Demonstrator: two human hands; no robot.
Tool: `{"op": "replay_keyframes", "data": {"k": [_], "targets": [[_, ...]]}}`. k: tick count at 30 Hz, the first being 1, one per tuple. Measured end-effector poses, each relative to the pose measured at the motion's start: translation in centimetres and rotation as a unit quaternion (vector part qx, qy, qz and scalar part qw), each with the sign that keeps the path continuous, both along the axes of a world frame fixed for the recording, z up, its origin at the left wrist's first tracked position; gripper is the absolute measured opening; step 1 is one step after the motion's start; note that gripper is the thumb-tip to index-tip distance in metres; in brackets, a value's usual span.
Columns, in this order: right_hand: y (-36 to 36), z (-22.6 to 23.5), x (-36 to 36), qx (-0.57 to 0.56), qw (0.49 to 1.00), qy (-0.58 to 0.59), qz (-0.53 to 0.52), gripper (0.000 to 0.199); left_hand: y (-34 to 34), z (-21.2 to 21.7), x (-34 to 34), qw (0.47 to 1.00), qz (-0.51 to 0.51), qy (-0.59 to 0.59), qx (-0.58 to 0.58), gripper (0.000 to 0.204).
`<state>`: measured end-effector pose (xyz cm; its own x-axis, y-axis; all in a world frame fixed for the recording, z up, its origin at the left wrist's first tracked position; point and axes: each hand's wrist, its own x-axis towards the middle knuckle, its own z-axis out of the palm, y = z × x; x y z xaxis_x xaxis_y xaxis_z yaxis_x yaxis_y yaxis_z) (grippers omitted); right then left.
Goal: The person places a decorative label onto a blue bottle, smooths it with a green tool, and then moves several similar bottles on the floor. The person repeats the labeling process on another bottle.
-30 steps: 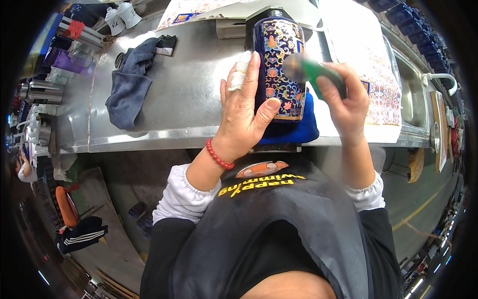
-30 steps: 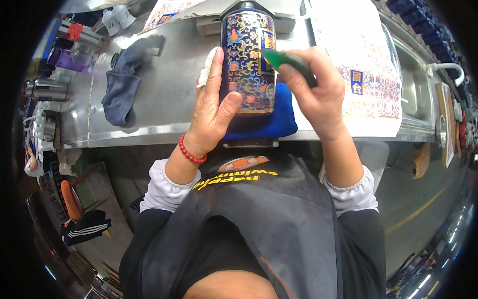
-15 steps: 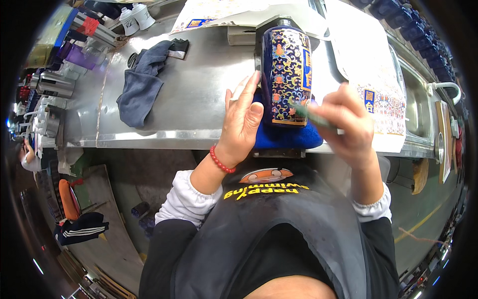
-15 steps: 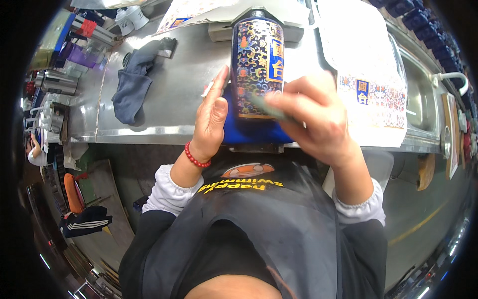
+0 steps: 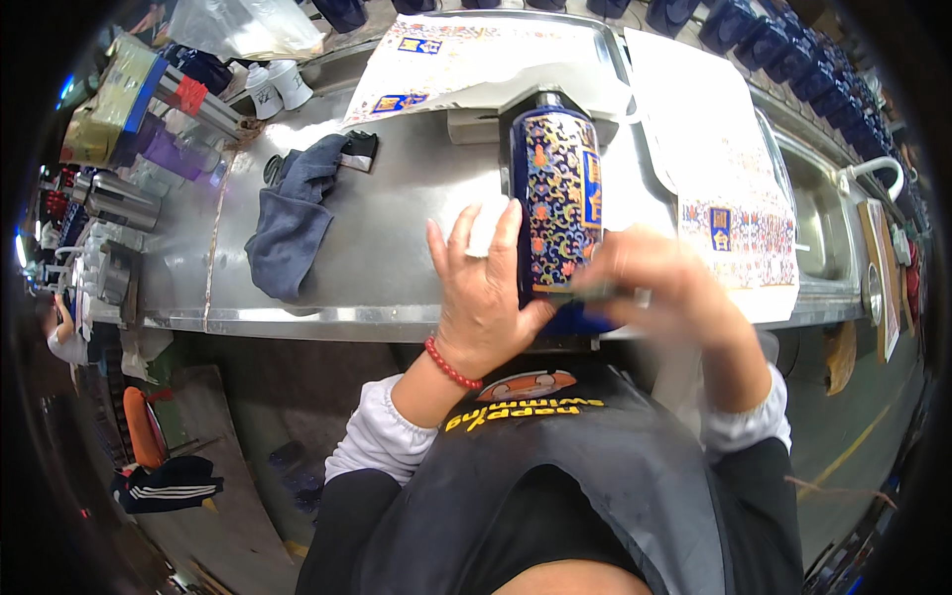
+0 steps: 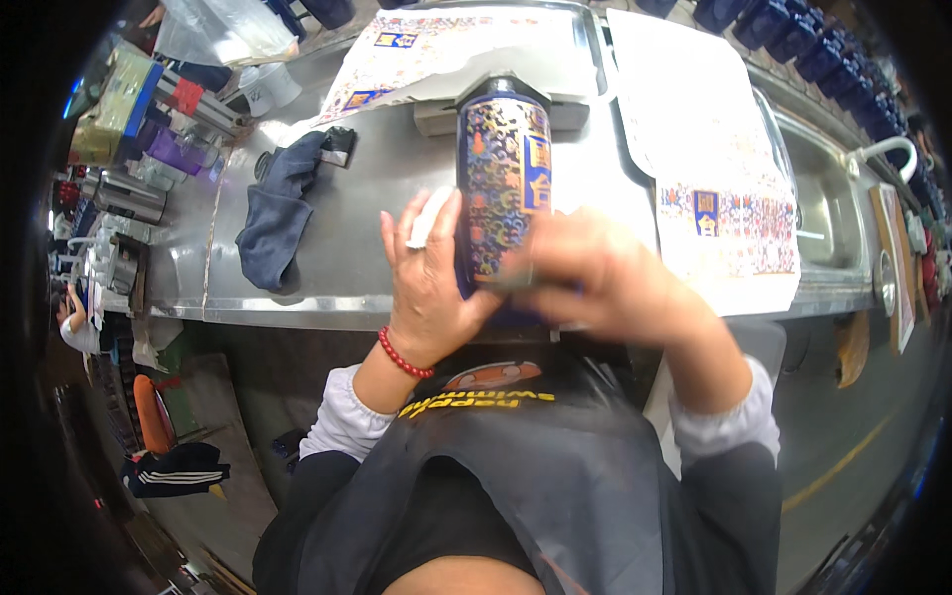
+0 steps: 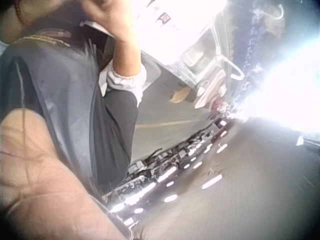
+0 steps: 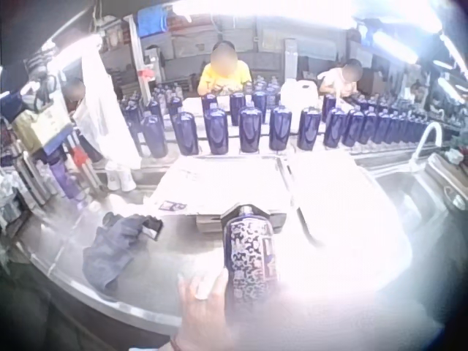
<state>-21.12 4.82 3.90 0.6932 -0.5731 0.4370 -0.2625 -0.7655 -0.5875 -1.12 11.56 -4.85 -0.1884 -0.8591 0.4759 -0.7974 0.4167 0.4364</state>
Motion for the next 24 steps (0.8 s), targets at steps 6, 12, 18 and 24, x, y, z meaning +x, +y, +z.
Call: {"op": "replay_keyframes", "data": {"k": [6,12,18,24], "targets": [[0.7,-1.5,-1.1,-0.165,0.986,0.003,0.038,0.032,-0.3,-1.6,1.1,0.999,-0.007,-0.002,0.037,0.100],[1.8,-4.5,-3.7,-0.048,0.994,-0.064,-0.069,0.038,-0.5,-1.6,1.4,0.998,-0.031,0.003,0.054,0.100],[3.4,-5.4,-5.4,0.079,0.994,-0.070,0.013,0.030,-0.7,-1.3,0.7,1.000,-0.015,-0.001,0.021,0.106],[4.9,-7.4,-3.3,0.344,0.880,-0.304,-0.123,0.019,-0.9,-2.2,1.1,0.998,-0.042,0.009,0.047,0.110]]}}
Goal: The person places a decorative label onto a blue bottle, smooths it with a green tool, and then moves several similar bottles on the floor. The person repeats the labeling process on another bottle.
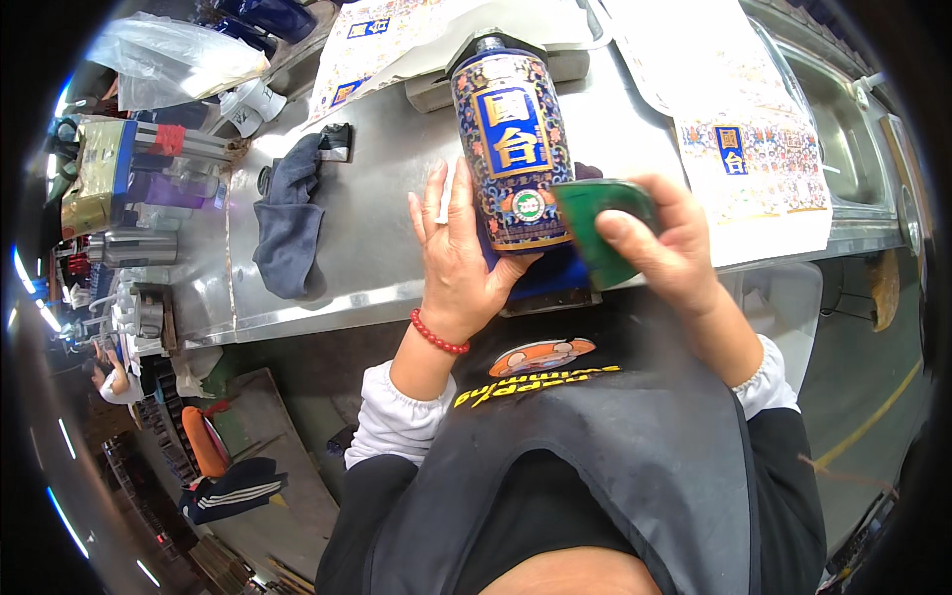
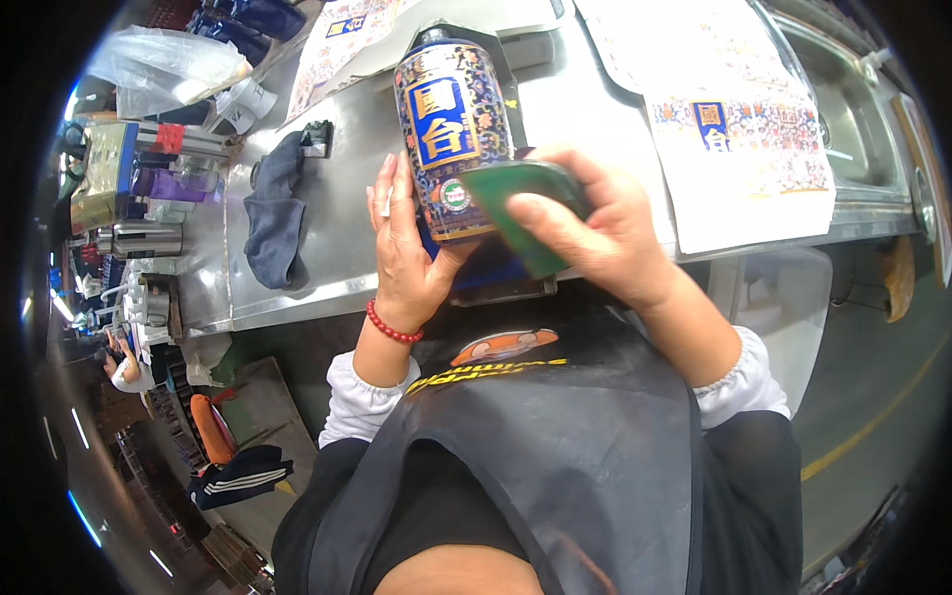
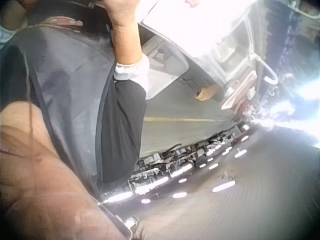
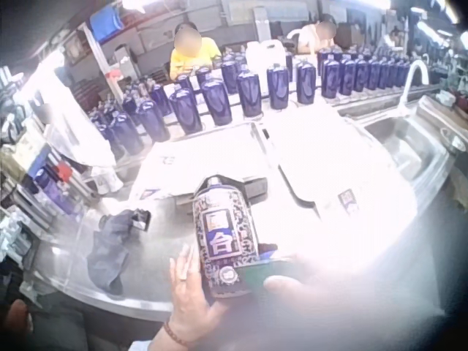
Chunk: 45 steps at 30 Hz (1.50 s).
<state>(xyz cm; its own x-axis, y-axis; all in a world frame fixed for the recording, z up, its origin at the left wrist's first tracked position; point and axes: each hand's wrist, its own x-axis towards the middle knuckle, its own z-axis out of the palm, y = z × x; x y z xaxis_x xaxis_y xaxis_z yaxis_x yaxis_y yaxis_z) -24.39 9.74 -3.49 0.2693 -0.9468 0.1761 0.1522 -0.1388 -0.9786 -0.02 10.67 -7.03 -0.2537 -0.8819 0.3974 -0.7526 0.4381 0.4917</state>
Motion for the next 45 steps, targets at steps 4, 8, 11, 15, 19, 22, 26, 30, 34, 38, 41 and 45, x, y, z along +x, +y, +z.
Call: {"op": "replay_keyframes", "data": {"k": [4,8,11,15,19,22,26,30,34,38,41,45], "targets": [[-0.4,-1.2,0.8,-0.006,0.992,0.112,-0.065,0.022,0.1,0.4,0.4,0.999,-0.006,-0.024,0.031,0.114],[-1.7,-1.1,1.4,0.045,0.983,0.046,-0.170,0.020,-0.2,1.0,0.1,0.998,0.011,-0.052,-0.046,0.122],[-2.4,-0.5,2.3,-0.023,0.993,0.094,-0.074,0.019,-0.8,1.0,0.3,0.991,-0.076,-0.064,-0.085,0.121],[-3.6,-0.2,2.5,0.115,0.973,0.056,-0.191,0.016,-2.1,0.9,1.4,0.993,-0.086,-0.015,-0.073,0.108],[-4.3,-0.2,2.6,0.069,0.993,-0.050,-0.084,0.017,-4.6,1.7,2.0,0.990,-0.115,0.027,-0.071,0.096],[-4.6,-0.5,3.1,0.105,0.990,-0.025,-0.090,0.019,-7.6,3.1,2.4,0.986,-0.143,-0.001,-0.082,0.084],[-4.7,-1.1,2.8,0.146,0.982,-0.071,-0.101,0.019,-10.8,4.8,2.3,0.970,-0.192,-0.081,-0.122,0.074],[-4.5,-1.3,0.8,0.166,0.970,-0.121,-0.131,0.016,-10.5,5.2,1.5,0.945,-0.238,-0.150,-0.164,0.067],[-4.0,-0.8,-0.9,0.171,0.971,-0.101,-0.137,0.014,-7.5,5.6,0.5,0.937,-0.282,-0.119,-0.171,0.066],[-3.8,-0.1,-1.2,0.134,0.980,-0.075,-0.127,0.014,-9.5,6.8,0.4,0.942,-0.281,-0.079,-0.163,0.066],[-3.7,0.1,-1.3,0.130,0.982,-0.054,-0.126,0.014,-12.4,7.5,0.6,0.970,-0.210,-0.018,-0.123,0.062],[-3.3,0.3,-2.0,0.115,0.984,-0.026,-0.132,0.014,-9.5,6.6,0.4,0.946,-0.273,-0.063,-0.165,0.058]]}}
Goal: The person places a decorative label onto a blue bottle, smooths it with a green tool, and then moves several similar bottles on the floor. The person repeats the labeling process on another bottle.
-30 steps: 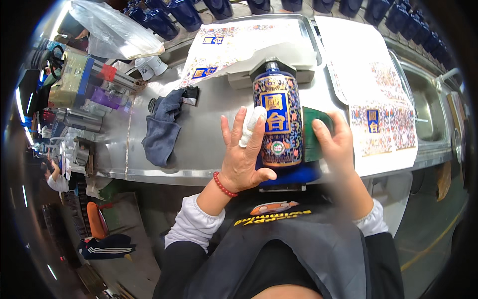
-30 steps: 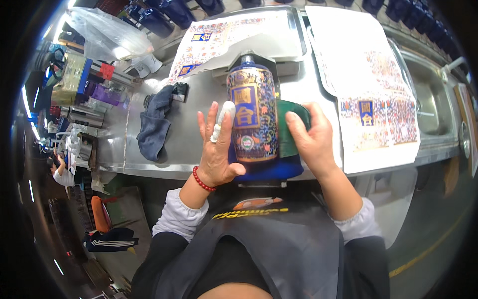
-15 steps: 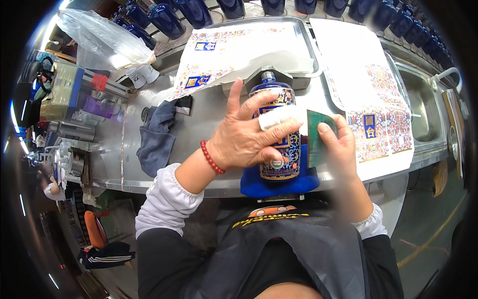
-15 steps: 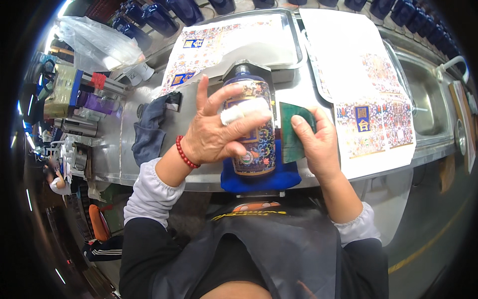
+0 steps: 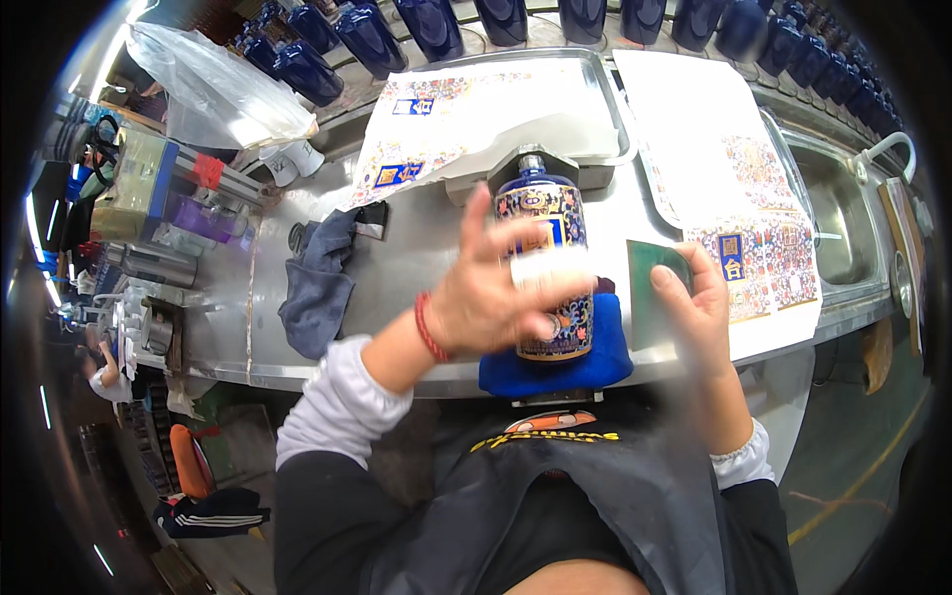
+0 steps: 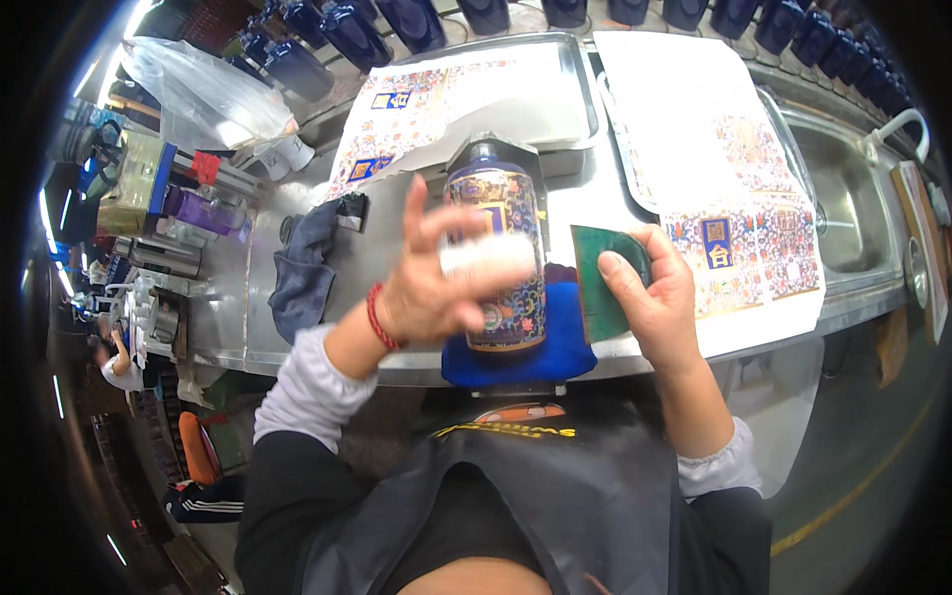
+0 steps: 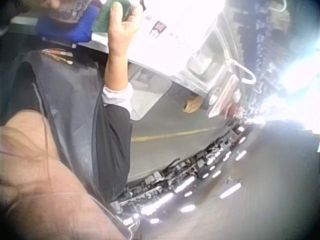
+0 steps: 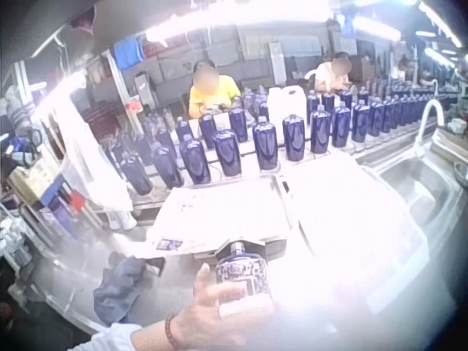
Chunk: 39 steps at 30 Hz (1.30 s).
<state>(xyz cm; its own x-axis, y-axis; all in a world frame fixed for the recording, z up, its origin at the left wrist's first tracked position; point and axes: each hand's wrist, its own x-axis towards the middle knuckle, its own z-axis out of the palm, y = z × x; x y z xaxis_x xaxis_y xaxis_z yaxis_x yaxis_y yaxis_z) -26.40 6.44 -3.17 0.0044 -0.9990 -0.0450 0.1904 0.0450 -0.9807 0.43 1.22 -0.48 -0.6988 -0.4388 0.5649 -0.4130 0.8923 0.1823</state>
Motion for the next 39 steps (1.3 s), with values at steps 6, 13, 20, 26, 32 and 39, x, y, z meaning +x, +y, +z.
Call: {"op": "replay_keyframes", "data": {"k": [6,13,20,26,32,39], "targets": [[-0.8,1.3,0.2,-0.046,0.995,0.059,0.061,0.017,-0.6,-2.1,2.0,0.991,0.067,0.071,0.090,0.062],[-3.5,5.5,0.9,-0.271,0.897,0.300,0.176,0.014,4.7,-5.4,2.6,0.983,0.098,0.099,0.119,0.071],[-10.9,7.8,6.5,-0.284,0.819,0.367,0.337,0.019,3.8,-6.5,1.4,0.954,0.186,0.189,0.143,0.067],[-6.1,5.8,4.7,-0.571,0.683,0.431,0.148,0.028,7.6,-6.1,0.8,0.933,0.190,0.230,0.200,0.072],[-1.1,2.7,1.1,-0.374,0.875,0.252,0.175,0.031,9.1,-4.9,-1.0,0.960,0.240,0.083,0.121,0.106],[2.1,1.5,0.8,-0.379,0.853,0.239,0.269,0.030,9.1,-5.2,-1.2,0.955,0.284,0.022,0.078,0.111]]}}
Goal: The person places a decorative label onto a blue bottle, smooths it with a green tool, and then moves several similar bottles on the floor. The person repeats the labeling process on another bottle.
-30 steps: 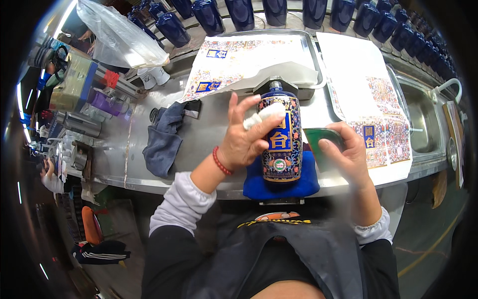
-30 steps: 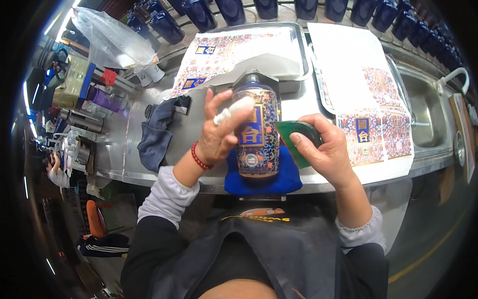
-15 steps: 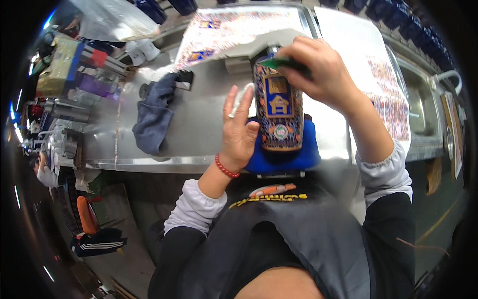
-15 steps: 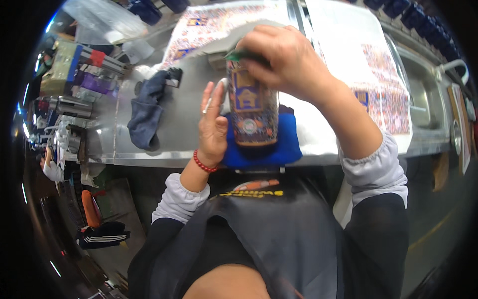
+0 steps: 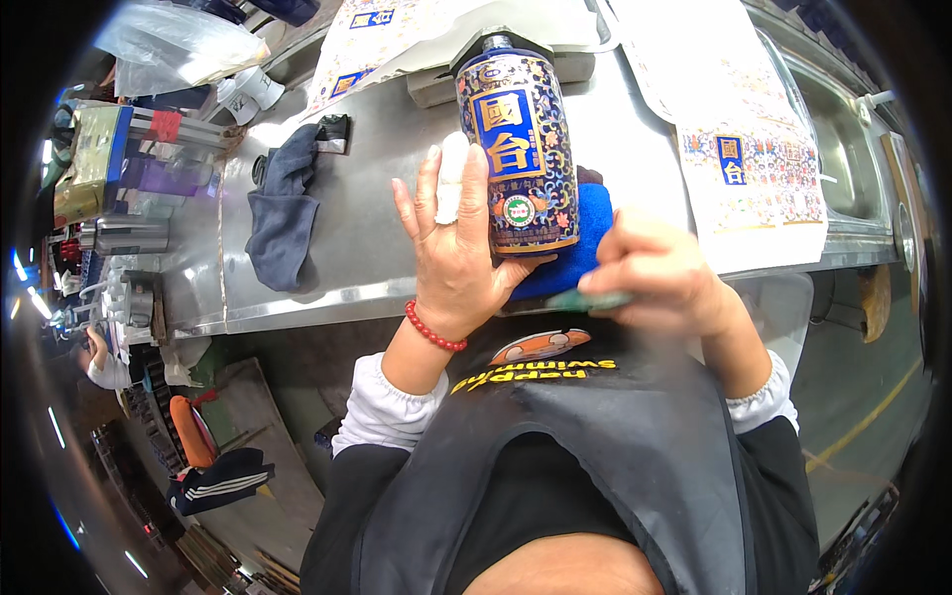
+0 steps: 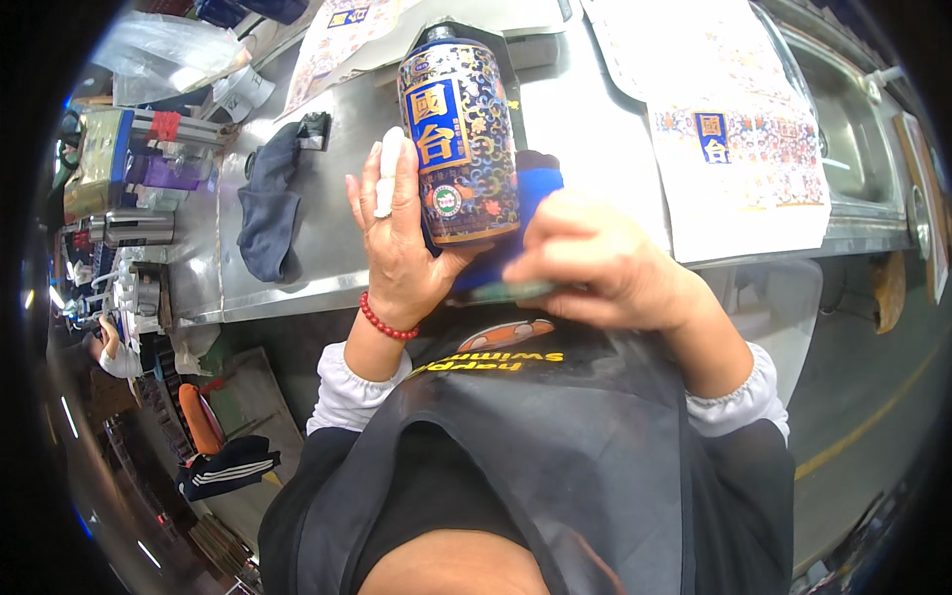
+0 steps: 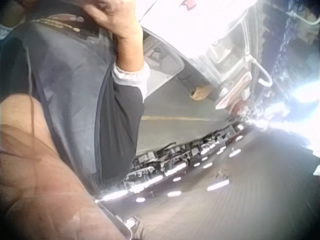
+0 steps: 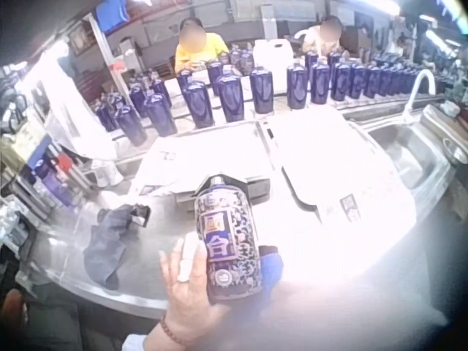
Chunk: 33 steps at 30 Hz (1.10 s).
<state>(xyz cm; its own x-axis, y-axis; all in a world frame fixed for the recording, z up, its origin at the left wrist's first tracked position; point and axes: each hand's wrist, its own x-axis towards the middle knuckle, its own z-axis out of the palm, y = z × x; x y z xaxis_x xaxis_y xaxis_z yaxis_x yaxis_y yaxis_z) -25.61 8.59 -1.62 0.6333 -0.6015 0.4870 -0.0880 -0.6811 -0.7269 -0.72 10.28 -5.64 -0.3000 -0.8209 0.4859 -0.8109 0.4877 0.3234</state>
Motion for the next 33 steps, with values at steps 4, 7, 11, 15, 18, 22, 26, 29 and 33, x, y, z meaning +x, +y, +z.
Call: {"op": "replay_keyframes", "data": {"k": [4,7,11,15,18,22,26,29,33], "targets": [[0.3,-1.6,0.8,0.244,0.954,-0.145,-0.102,0.016,0.0,0.0,0.3,0.998,-0.014,0.050,0.047,0.113],[0.5,-2.8,1.6,0.293,0.923,-0.157,-0.194,0.016,0.3,0.7,0.1,0.999,-0.010,0.027,0.043,0.113],[0.5,-3.4,0.8,0.352,0.868,-0.233,-0.261,0.015,0.4,0.9,-0.4,0.998,-0.009,-0.032,0.047,0.116],[0.6,-3.2,0.0,0.374,0.866,-0.222,-0.247,0.013,-0.4,0.6,0.6,0.991,-0.068,0.090,0.067,0.118],[0.5,-3.1,0.0,0.415,0.843,-0.242,-0.241,0.013,-0.4,0.5,0.7,0.993,-0.053,0.065,0.080,0.122],[0.5,-2.8,0.1,0.383,0.867,-0.210,-0.238,0.014,-0.4,0.9,0.1,0.999,-0.025,-0.014,0.038,0.128],[0.1,-2.0,0.0,0.379,0.874,-0.203,-0.226,0.014,-1.1,1.2,0.3,0.992,-0.087,0.055,0.067,0.129],[-0.6,-1.7,0.5,0.401,0.870,-0.200,-0.204,0.014,-1.4,1.1,0.8,0.988,-0.119,0.071,0.063,0.133],[-1.5,-1.8,1.5,0.441,0.854,-0.204,-0.186,0.013,-3.1,1.3,1.8,0.982,-0.147,0.091,0.072,0.133]]}}
